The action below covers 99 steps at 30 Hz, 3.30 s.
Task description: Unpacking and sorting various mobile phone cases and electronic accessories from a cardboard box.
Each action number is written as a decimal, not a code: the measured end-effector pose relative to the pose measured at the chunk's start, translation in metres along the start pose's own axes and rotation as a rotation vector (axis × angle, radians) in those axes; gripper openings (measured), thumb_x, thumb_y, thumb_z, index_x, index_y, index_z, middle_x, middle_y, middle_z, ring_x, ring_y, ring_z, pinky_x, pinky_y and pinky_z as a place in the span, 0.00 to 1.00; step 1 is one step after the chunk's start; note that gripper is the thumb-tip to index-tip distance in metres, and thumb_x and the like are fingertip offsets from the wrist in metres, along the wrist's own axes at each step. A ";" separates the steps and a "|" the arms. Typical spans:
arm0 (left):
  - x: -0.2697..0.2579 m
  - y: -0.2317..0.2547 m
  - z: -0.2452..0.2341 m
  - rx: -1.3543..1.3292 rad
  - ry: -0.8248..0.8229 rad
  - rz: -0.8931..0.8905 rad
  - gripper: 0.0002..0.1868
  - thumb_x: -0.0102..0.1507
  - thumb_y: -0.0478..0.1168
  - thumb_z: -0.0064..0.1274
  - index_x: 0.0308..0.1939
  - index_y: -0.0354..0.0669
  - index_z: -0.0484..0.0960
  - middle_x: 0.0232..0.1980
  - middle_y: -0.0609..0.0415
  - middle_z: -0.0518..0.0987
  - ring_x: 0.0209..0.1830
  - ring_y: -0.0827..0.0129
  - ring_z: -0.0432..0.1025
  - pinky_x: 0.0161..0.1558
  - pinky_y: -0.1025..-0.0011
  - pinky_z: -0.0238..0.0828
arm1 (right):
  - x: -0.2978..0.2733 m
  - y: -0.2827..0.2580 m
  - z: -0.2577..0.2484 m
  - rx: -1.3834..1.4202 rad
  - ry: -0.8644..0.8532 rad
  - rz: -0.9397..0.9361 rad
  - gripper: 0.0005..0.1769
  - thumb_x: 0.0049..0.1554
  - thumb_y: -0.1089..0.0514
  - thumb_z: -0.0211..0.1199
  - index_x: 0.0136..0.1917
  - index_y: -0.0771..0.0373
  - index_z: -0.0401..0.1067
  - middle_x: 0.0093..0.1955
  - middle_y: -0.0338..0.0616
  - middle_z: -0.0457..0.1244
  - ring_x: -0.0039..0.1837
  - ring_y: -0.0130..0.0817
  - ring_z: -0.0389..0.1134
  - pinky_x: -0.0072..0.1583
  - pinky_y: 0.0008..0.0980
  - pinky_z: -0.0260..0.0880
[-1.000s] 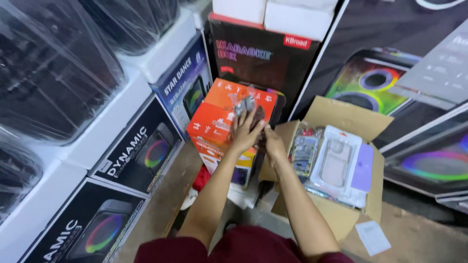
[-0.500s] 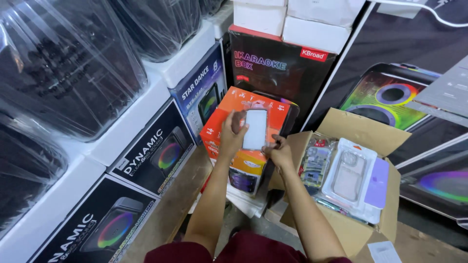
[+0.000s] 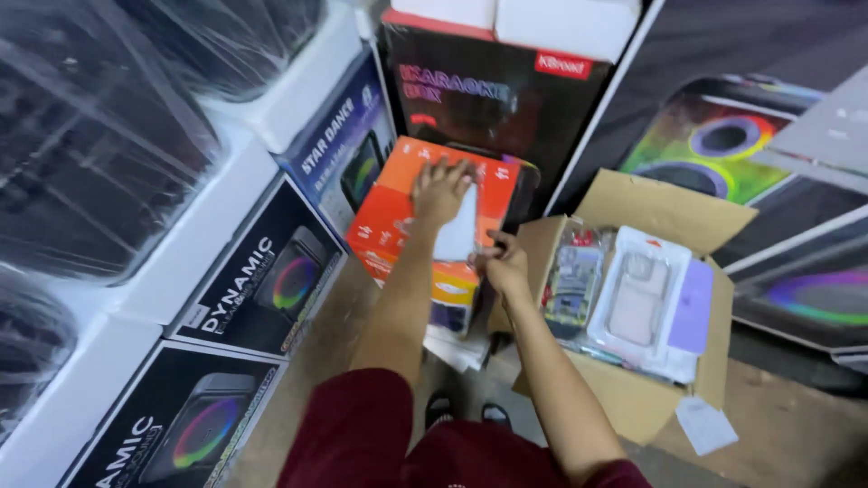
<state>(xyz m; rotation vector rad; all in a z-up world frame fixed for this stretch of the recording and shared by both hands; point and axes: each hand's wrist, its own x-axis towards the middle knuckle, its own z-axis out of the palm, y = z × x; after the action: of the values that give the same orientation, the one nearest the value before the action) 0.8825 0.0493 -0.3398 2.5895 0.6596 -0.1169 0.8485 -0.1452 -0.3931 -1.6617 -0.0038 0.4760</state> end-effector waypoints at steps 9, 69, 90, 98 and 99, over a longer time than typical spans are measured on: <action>-0.111 0.045 -0.012 0.118 0.030 0.291 0.25 0.73 0.59 0.30 0.74 0.79 0.65 0.82 0.59 0.56 0.83 0.45 0.42 0.76 0.47 0.40 | 0.005 0.003 -0.006 0.156 -0.034 -0.033 0.16 0.47 0.72 0.62 0.50 0.68 0.81 0.37 0.55 0.70 0.34 0.40 0.72 0.34 0.38 0.74; -0.051 0.028 0.022 0.133 0.188 0.369 0.24 0.70 0.53 0.38 0.72 0.77 0.68 0.82 0.59 0.58 0.83 0.45 0.45 0.76 0.45 0.39 | -0.019 -0.024 -0.008 0.048 -0.013 -0.036 0.20 0.42 0.70 0.70 0.51 0.64 0.82 0.38 0.53 0.69 0.41 0.37 0.69 0.42 0.34 0.74; -0.176 0.041 -0.045 -0.430 -0.037 0.087 0.40 0.65 0.76 0.36 0.80 0.80 0.51 0.86 0.56 0.38 0.84 0.43 0.25 0.75 0.36 0.17 | -0.079 -0.101 -0.013 0.515 -0.266 0.249 0.48 0.67 0.27 0.33 0.72 0.73 0.62 0.60 0.54 0.55 0.58 0.43 0.62 0.66 0.46 0.71; -0.194 0.049 -0.074 -1.440 0.331 0.003 0.44 0.57 0.23 0.50 0.77 0.56 0.66 0.73 0.31 0.67 0.71 0.47 0.62 0.65 0.62 0.63 | -0.119 -0.138 0.009 0.505 -0.133 -0.060 0.34 0.68 0.53 0.52 0.82 0.59 0.46 0.81 0.65 0.40 0.79 0.70 0.46 0.74 0.65 0.51; -0.188 0.041 -0.073 -1.439 0.326 0.003 0.44 0.57 0.23 0.50 0.77 0.56 0.66 0.73 0.31 0.67 0.71 0.47 0.62 0.65 0.62 0.63 | -0.092 -0.112 0.007 0.506 -0.129 -0.059 0.34 0.68 0.53 0.52 0.82 0.59 0.46 0.81 0.65 0.40 0.79 0.70 0.46 0.74 0.65 0.51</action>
<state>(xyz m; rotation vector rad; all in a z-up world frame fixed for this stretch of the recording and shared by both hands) 0.7336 -0.0306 -0.2225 1.2044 0.5200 0.5811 0.7929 -0.1457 -0.2593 -1.1310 -0.0248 0.4913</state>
